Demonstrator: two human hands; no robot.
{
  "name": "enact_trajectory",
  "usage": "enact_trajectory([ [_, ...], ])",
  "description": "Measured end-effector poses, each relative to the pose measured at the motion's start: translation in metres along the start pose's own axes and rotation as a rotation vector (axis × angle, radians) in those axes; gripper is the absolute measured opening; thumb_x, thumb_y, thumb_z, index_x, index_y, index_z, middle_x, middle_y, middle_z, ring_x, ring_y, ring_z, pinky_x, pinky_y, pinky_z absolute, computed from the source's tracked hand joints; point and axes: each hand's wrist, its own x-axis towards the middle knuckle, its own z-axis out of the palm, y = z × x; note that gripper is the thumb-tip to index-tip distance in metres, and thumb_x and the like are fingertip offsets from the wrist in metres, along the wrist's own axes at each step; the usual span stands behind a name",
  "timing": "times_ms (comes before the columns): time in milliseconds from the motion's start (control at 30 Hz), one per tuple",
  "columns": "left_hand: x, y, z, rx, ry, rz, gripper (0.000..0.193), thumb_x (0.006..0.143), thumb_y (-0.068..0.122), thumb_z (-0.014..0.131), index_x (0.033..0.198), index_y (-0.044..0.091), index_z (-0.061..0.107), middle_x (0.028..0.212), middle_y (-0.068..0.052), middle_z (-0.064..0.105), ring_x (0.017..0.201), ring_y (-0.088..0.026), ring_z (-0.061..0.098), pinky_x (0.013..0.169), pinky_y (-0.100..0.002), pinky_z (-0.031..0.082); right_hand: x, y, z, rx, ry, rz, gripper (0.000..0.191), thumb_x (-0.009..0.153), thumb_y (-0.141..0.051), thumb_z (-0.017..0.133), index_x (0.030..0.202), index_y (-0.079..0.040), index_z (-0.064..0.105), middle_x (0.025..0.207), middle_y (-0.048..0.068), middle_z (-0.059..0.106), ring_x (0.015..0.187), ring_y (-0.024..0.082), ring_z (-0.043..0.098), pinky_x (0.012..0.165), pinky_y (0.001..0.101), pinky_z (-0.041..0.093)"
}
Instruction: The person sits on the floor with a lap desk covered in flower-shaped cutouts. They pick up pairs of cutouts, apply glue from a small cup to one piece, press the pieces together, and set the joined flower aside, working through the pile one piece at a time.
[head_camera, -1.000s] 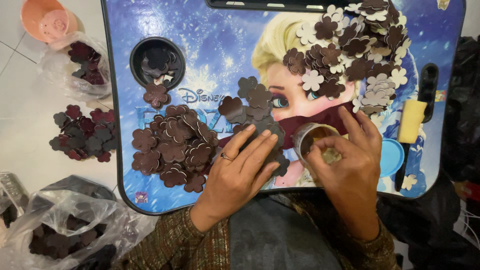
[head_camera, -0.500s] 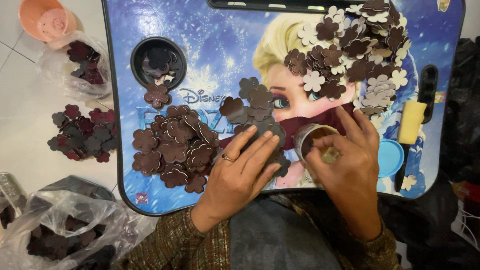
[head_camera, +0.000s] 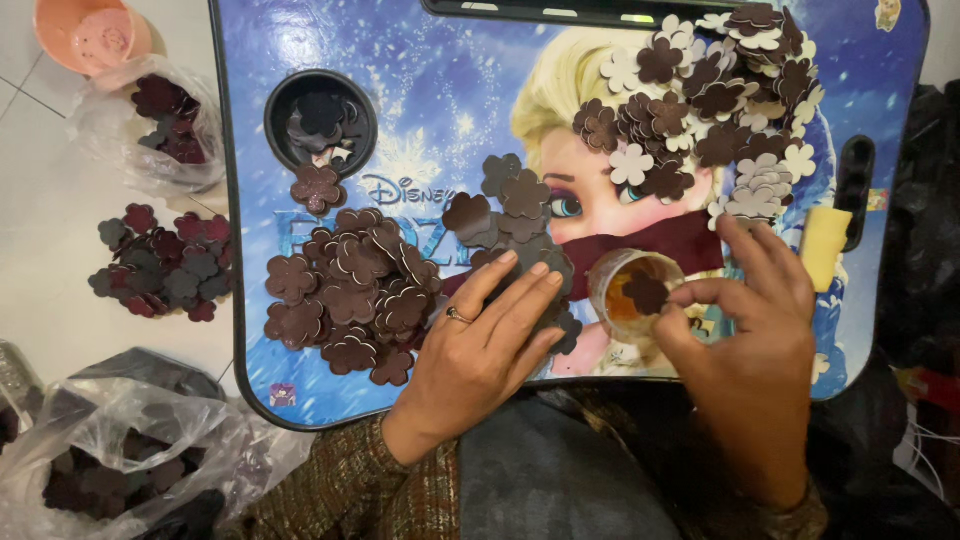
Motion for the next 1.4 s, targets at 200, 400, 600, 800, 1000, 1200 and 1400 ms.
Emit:
enact_trajectory([
  [200, 0.0, 0.0, 0.001, -0.007, 0.001, -0.008, 0.052, 0.094, 0.02, 0.08, 0.138, 0.001, 0.061, 0.138, -0.014, 0.065, 0.137, -0.036, 0.054, 0.111, -0.044, 0.049, 0.001, -0.005, -0.018, 0.023, -0.008, 0.062, 0.012, 0.08, -0.005, 0.077, 0.092, -0.005, 0.074, 0.151, 0.016, 0.062, 0.151, 0.035, 0.047, 0.121, 0.0463, 0.039],
  [400, 0.0, 0.0, 0.002, -0.001, 0.001, -0.003, 0.052, 0.094, 0.019, 0.08, 0.138, 0.0, 0.061, 0.138, -0.015, 0.065, 0.137, -0.036, 0.054, 0.112, -0.044, 0.049, 0.001, -0.014, -0.026, 0.003, 0.014, 0.094, 0.01, 0.077, -0.005, 0.078, 0.085, -0.002, 0.073, 0.146, 0.019, 0.061, 0.145, 0.036, 0.047, 0.114, 0.046, 0.04],
  [600, 0.0, 0.0, 0.003, 0.001, 0.008, -0.005, 0.052, 0.094, 0.019, 0.081, 0.138, 0.0, 0.061, 0.137, -0.015, 0.065, 0.136, -0.036, 0.055, 0.111, -0.044, 0.049, 0.002, -0.011, -0.023, -0.002, 0.035, 0.084, 0.01, 0.079, -0.003, 0.076, 0.089, -0.003, 0.074, 0.15, 0.018, 0.061, 0.148, 0.035, 0.047, 0.118, 0.0451, 0.041],
  [800, 0.0, 0.001, 0.003, 0.008, 0.005, -0.011, 0.052, 0.094, 0.02, 0.08, 0.138, 0.001, 0.061, 0.138, -0.014, 0.065, 0.137, -0.036, 0.055, 0.11, -0.043, 0.05, 0.002, -0.011, -0.022, -0.022, 0.065, 0.061, 0.01, 0.08, -0.002, 0.075, 0.089, -0.001, 0.073, 0.15, 0.019, 0.061, 0.148, 0.036, 0.047, 0.12, 0.0458, 0.04],
  [1000, 0.0, 0.001, 0.003, 0.009, 0.002, -0.013, 0.052, 0.094, 0.021, 0.08, 0.139, 0.001, 0.061, 0.138, -0.014, 0.065, 0.137, -0.036, 0.054, 0.11, -0.043, 0.05, 0.002, -0.004, -0.016, -0.021, 0.059, 0.022, 0.006, 0.082, -0.003, 0.074, 0.088, -0.002, 0.073, 0.15, 0.019, 0.06, 0.15, 0.036, 0.046, 0.122, 0.0462, 0.039],
  [1200, 0.0, 0.001, 0.002, 0.003, 0.001, -0.02, 0.052, 0.094, 0.021, 0.08, 0.139, 0.001, 0.061, 0.138, -0.014, 0.065, 0.136, -0.036, 0.055, 0.11, -0.044, 0.05, 0.003, 0.009, -0.005, -0.009, 0.041, -0.001, 0.005, 0.084, -0.005, 0.075, 0.089, -0.003, 0.074, 0.15, 0.018, 0.06, 0.154, 0.036, 0.046, 0.126, 0.0472, 0.038],
  [1400, 0.001, 0.002, 0.003, 0.002, -0.001, -0.024, 0.052, 0.094, 0.02, 0.08, 0.138, 0.001, 0.061, 0.137, -0.014, 0.066, 0.135, -0.036, 0.056, 0.109, -0.044, 0.05, 0.003, 0.014, -0.001, -0.068, 0.063, -0.042, 0.005, 0.087, -0.006, 0.077, 0.09, -0.003, 0.073, 0.15, 0.018, 0.06, 0.149, 0.036, 0.046, 0.128, 0.0474, 0.038],
])
